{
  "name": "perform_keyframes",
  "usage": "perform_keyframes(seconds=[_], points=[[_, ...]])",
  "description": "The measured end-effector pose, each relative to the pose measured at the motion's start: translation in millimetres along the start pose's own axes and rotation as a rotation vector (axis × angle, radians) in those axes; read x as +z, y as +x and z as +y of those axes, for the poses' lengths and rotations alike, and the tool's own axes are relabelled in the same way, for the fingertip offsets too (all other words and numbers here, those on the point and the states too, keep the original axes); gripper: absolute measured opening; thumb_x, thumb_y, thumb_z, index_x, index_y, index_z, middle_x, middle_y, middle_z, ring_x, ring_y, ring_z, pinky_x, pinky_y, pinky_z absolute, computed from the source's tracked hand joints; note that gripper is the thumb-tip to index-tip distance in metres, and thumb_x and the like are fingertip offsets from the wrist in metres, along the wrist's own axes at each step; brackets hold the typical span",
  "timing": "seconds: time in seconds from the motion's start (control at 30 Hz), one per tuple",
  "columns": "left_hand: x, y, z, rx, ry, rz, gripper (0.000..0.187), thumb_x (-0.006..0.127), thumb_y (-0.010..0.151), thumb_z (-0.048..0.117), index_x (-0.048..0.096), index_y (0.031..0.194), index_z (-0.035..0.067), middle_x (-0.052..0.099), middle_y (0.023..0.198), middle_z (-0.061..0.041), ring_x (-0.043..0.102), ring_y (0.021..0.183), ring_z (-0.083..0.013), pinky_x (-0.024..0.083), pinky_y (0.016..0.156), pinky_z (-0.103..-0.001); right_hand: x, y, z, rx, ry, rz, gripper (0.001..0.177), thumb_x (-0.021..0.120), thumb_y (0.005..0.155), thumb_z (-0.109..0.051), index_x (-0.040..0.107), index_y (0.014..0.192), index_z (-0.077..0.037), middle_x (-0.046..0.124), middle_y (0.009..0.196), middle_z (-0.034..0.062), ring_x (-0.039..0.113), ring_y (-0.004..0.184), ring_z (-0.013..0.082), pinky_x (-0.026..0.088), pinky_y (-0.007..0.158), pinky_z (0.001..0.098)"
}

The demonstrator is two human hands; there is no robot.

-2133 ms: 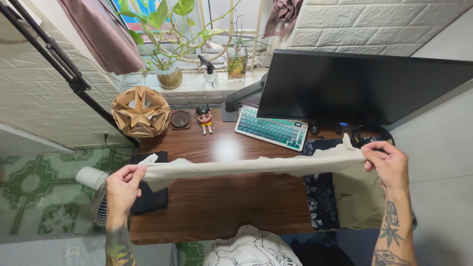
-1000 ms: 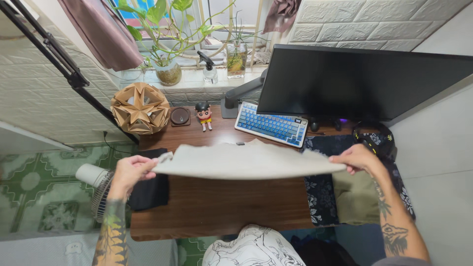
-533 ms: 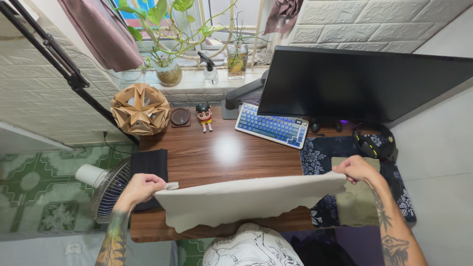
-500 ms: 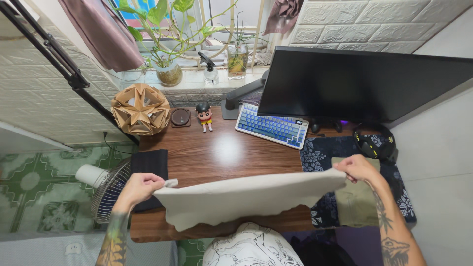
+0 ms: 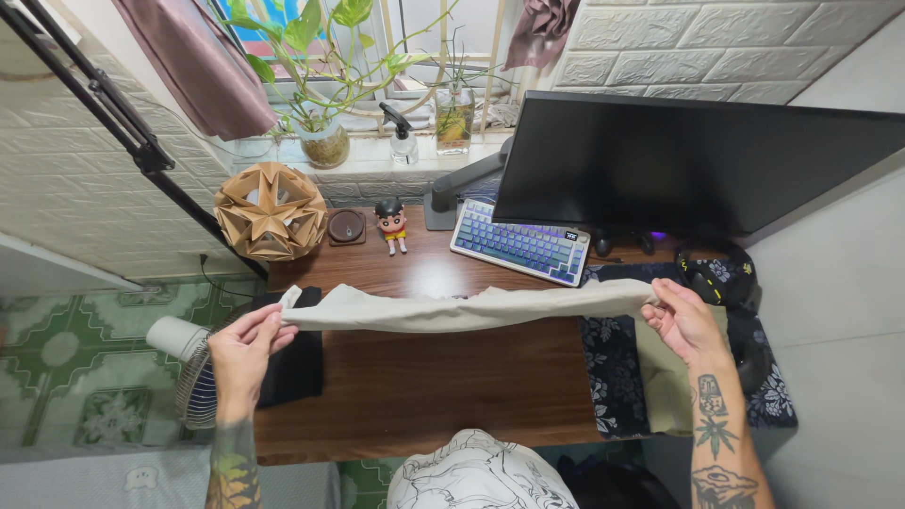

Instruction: The person folds a black shirt, a pair of khaki shorts, and two beige t-shirts by hand on a desk, stacking them together.

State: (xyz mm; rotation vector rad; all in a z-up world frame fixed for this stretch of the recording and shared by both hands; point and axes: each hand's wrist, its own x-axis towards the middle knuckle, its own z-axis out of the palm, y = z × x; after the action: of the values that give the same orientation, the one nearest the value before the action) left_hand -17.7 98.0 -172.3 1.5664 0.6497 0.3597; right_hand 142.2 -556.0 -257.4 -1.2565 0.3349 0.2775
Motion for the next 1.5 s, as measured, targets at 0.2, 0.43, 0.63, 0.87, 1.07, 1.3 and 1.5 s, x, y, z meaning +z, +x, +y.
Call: perform_keyframes(seconds=[0.2,0.43,0.63,0.87,1.07,1.3,1.5], points=[[-11,23,-27,0.032,-0.075,0.131,0.026,0.08,0.098,0.013,0.071,0.117,-0.002,0.072,0.096,-0.024,0.074,0.078,-0.0227,0.065,0.078,-0.033,21,-21,-35,-0.184,-0.018,0.098,0.011,0.067,0.098,-0.002,0.06,0.1,-0.009,0.068,0.084,0.0072,0.075,0.068,0.0166,0.065,0.061,0.025],[24,62,-28,0.09,-0.114,0.278,0.028,0.092,0.087,0.018,0.073,0.102,0.003,0.07,0.08,-0.011,0.07,0.065,-0.0118,0.065,0.068,-0.024,61,-7,-61,-0.25,-0.027,0.18,0.015,0.066,0.097,0.0,0.055,0.1,-0.009,0.064,0.088,0.0102,0.077,0.084,0.0266,0.068,0.08,0.0403],[43,68,-12,0.102,-0.168,0.348,0.021,0.089,0.08,0.007,0.073,0.094,0.006,0.067,0.073,-0.009,0.068,0.061,-0.0102,0.065,0.065,-0.023,79,4,-66,-0.325,-0.065,0.269,0.03,0.077,0.09,0.001,0.05,0.088,-0.01,0.058,0.095,0.0086,0.07,0.086,0.0218,0.069,0.077,0.0423],[15,2,-53,0.047,-0.305,0.314,0.026,0.079,0.089,0.006,0.062,0.108,0.011,0.067,0.098,-0.008,0.066,0.087,-0.0127,0.063,0.077,-0.025,30,-34,-14,-0.438,-0.089,0.238,0.033,0.07,0.081,0.01,0.046,0.083,-0.012,0.048,0.088,-0.0002,0.055,0.083,0.0135,0.05,0.069,0.0238],[0,-34,-183,-0.295,-0.238,0.279,0.031,0.078,0.088,-0.001,0.067,0.117,0.001,0.073,0.099,-0.014,0.065,0.076,-0.0173,0.056,0.066,-0.025,2,-52,94,-0.01,-0.206,0.437,0.02,0.065,0.089,0.013,0.055,0.097,-0.002,0.061,0.107,0.0142,0.062,0.092,0.0245,0.054,0.075,0.0288],[1,-77,-286,-0.785,-0.12,0.326,0.041,0.08,0.086,-0.008,0.068,0.125,-0.008,0.073,0.111,-0.028,0.071,0.082,-0.0271,0.061,0.069,-0.029,-9,-79,195,0.42,-0.209,0.55,0.04,0.074,0.091,0.008,0.059,0.127,0.014,0.064,0.125,0.0317,0.069,0.107,0.0414,0.06,0.091,0.0442],[-5,-92,-298,-0.847,0.025,0.198,0.029,0.091,0.082,0.016,0.07,0.087,-0.004,0.074,0.078,-0.024,0.074,0.068,-0.025,0.061,0.055,-0.033,-24,-79,199,0.6,-0.283,0.527,0.043,0.089,0.085,-0.012,0.048,0.076,-0.002,0.045,0.069,0.0115,0.074,0.073,0.0331,0.06,0.054,0.0319]])
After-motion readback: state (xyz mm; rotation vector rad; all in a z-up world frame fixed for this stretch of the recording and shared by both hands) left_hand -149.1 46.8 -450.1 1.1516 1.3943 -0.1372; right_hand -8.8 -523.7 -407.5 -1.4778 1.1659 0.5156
